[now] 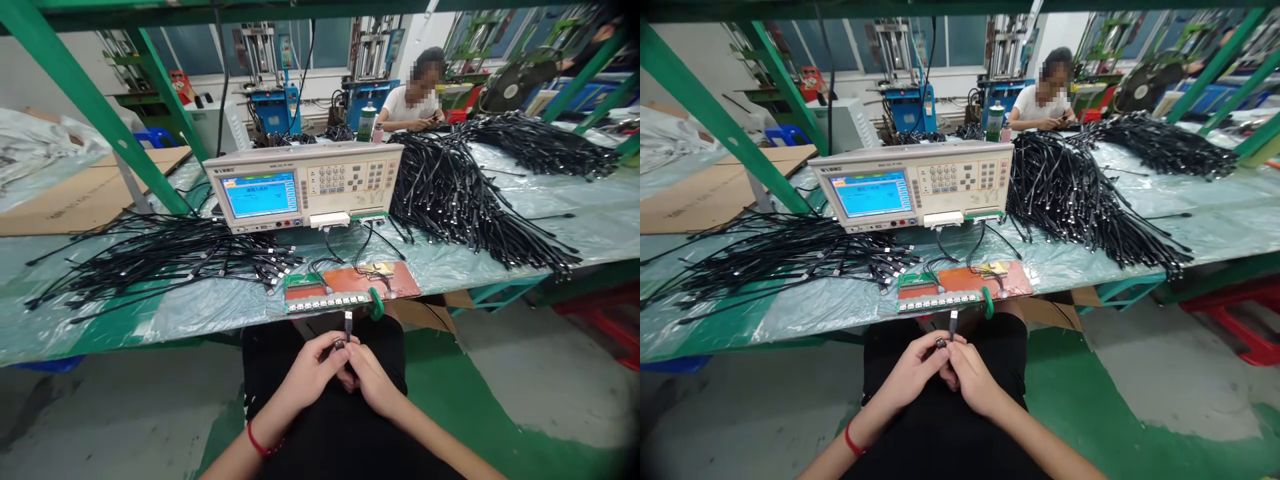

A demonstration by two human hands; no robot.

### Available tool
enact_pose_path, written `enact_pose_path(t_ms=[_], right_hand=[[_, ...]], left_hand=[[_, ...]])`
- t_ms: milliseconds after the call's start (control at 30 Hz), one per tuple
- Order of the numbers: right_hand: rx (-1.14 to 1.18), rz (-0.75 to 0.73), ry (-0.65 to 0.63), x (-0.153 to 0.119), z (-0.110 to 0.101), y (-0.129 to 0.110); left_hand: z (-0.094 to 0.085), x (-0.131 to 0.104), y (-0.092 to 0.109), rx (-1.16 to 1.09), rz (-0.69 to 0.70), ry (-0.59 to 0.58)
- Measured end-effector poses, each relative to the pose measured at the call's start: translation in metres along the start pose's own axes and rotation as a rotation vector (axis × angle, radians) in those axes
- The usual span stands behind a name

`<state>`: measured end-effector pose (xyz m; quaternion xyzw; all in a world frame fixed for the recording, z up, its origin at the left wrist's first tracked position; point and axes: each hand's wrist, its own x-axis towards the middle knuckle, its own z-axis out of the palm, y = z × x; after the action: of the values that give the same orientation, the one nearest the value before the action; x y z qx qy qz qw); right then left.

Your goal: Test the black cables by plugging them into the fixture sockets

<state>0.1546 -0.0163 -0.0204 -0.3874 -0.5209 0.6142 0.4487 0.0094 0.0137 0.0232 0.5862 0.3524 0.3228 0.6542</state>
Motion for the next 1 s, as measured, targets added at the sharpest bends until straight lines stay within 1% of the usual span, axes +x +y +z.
enact_pose_path(t_ms=[67,133,200,267,300,333,367,400,433,500,567,600,667,733,833,1000], right_hand=[[-0.083,0.002,0.016,0.003,-0.004,0.002],[-0.201,-0.010,0.062,0.003,-0.008,0.004],[-0.303,-0.048,0.163,0.001,-0.011,0.006],[-0.366,-0.108,0.300,-0.004,-0.014,0.007],[-0.382,-0.136,0.360,-0.006,-0.016,0.008],[-0.389,-0.151,0.395,-0.009,-0.018,0.008],[-0.387,-0.154,0.399,-0.011,-0.020,0.007],[-0.374,-0.144,0.371,-0.012,-0.021,0.007],[-0.340,-0.126,0.315,-0.013,-0.022,0.007],[-0.205,-0.081,0.164,-0.010,-0.023,0.009],[-0.026,-0.040,0.065,-0.004,-0.023,0.015],[0.056,-0.021,0.051,0.001,-0.022,0.019],[0.176,0.020,0.062,0.008,-0.023,0.028],[0.228,0.056,0.077,0.013,-0.023,0.035],[0.217,0.069,0.107,0.015,-0.025,0.039],[0.166,0.054,0.117,0.012,-0.024,0.033]], left_hand=[[0.006,0.007,-0.013,-0.134,-0.038,0.019],[0.009,0.012,-0.023,-0.204,-0.045,0.076],[0.009,0.015,-0.029,-0.284,-0.009,0.221],[0.006,0.018,-0.031,-0.371,0.061,0.424],[0.004,0.019,-0.031,-0.390,0.084,0.496],[0.002,0.021,-0.030,-0.376,0.086,0.520],[0.000,0.022,-0.029,-0.334,0.067,0.498],[-0.001,0.023,-0.028,-0.275,0.034,0.441],[-0.001,0.024,-0.028,-0.207,-0.006,0.367],[0.001,0.028,-0.027,-0.121,-0.080,0.230],[0.004,0.033,-0.029,-0.135,-0.149,0.163],[0.005,0.036,-0.030,-0.159,-0.173,0.163],[0.008,0.042,-0.033,-0.202,-0.189,0.215],[0.010,0.047,-0.035,-0.214,-0.175,0.275],[0.013,0.051,-0.038,-0.208,-0.151,0.297],[0.017,0.051,-0.040,-0.186,-0.122,0.337]])
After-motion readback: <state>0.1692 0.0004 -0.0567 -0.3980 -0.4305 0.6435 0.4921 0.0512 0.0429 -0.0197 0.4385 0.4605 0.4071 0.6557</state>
